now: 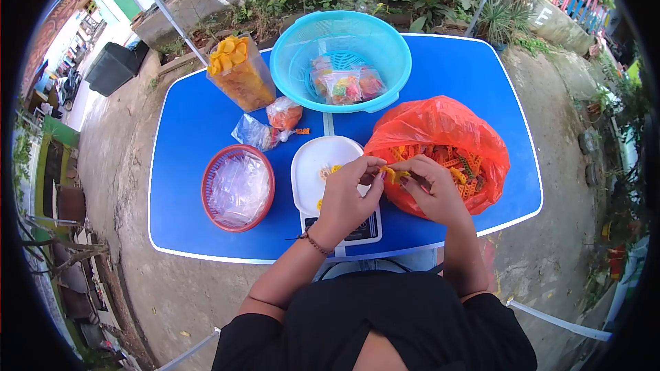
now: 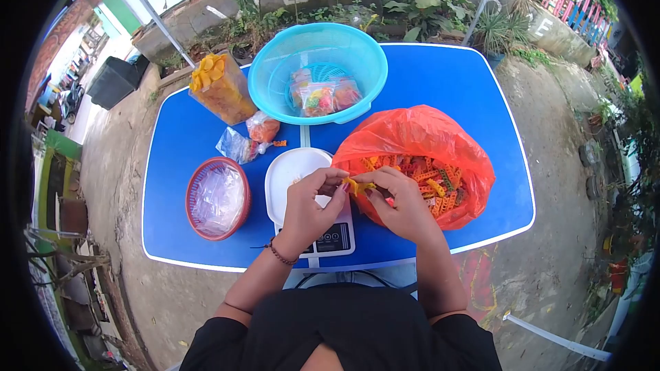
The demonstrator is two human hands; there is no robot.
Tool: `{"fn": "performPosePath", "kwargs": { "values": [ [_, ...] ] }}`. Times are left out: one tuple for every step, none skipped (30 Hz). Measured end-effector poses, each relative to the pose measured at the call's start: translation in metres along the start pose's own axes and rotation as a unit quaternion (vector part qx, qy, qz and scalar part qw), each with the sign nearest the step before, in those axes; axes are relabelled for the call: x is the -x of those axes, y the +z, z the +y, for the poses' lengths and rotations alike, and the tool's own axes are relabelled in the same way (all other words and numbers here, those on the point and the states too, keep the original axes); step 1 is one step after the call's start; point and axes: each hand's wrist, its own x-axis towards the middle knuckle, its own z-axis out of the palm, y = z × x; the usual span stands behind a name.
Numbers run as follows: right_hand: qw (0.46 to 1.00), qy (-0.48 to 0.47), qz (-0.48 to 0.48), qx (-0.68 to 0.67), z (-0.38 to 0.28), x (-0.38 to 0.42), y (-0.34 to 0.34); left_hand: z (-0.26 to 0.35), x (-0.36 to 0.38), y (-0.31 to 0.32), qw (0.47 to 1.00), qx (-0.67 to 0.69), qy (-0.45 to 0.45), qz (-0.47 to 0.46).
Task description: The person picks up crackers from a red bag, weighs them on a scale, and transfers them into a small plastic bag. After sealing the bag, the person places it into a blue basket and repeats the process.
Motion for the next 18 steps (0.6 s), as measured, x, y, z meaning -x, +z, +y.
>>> {"fn": "performPosePath", "kwargs": {
  "values": [
    [0.999, -0.014, -0.017, 0.028, -0.008, -0.003, 0.007, -0.003, 0.005, -0.009, 1.0, -0.011, -0.009, 0.008],
    [1.0, -0.02, 0.019, -0.009, -0.011, -0.004, 0.021, -0.007, 0.009, -0.018, 0.999, -0.021, -0.018, 0.016],
    [1.0, 0.0, 0.016, -0.012, -0.013, -0.007, 0.031, -0.011, 0.013, -0.026, 0.998, -0.059, -0.021, 0.03],
    [1.0, 0.021, 0.013, -0.014, -0.013, -0.009, 0.041, -0.016, 0.016, -0.035, 0.994, -0.097, -0.025, 0.044],
    [0.999, 0.041, 0.009, -0.017, -0.012, -0.011, 0.049, -0.02, 0.02, -0.043, 0.989, -0.134, -0.029, 0.057],
    [1.0, 0.012, -0.006, 0.0, -0.009, -0.014, 0.057, -0.023, 0.024, -0.05, 0.986, -0.148, -0.044, 0.069],
    [1.0, -0.006, -0.017, 0.023, -0.007, -0.016, 0.065, -0.028, 0.027, -0.055, 0.983, -0.166, -0.048, 0.067],
    [0.998, -0.025, -0.027, 0.046, -0.005, -0.019, 0.073, -0.034, 0.03, -0.059, 0.979, -0.183, -0.053, 0.065],
    [0.996, -0.043, -0.037, 0.069, -0.004, -0.021, 0.079, -0.04, 0.034, -0.063, 0.976, -0.2, -0.058, 0.063],
    [0.995, -0.058, -0.033, 0.072, -0.004, -0.023, 0.085, -0.044, 0.037, -0.064, 0.976, -0.195, -0.064, 0.068],
    [0.995, -0.057, -0.036, 0.069, -0.003, -0.025, 0.088, -0.047, 0.039, -0.066, 0.976, -0.2, -0.061, 0.068],
    [0.995, -0.056, -0.039, 0.066, -0.003, -0.026, 0.091, -0.05, 0.04, -0.067, 0.975, -0.203, -0.058, 0.067],
    [0.996, -0.054, -0.042, 0.064, -0.003, -0.027, 0.093, -0.052, 0.041, -0.068, 0.975, -0.206, -0.055, 0.066],
    [0.995, -0.062, -0.026, 0.072, -0.004, -0.027, 0.094, -0.052, 0.042, -0.069, 0.976, -0.2, -0.053, 0.069],
    [0.994, -0.07, -0.01, 0.08, -0.005, -0.026, 0.095, -0.052, 0.043, -0.07, 0.977, -0.193, -0.051, 0.071],
    [0.993, -0.08, 0.008, 0.089, -0.006, -0.027, 0.095, -0.052, 0.042, -0.07, 0.979, -0.187, -0.046, 0.074],
    [0.993, -0.081, 0.002, 0.083, -0.006, -0.027, 0.094, -0.051, 0.04, -0.07, 0.983, -0.16, -0.056, 0.074],
    [0.994, -0.083, -0.003, 0.076, -0.007, -0.027, 0.092, -0.047, 0.039, -0.069, 0.986, -0.134, -0.065, 0.074]
  ]
}}
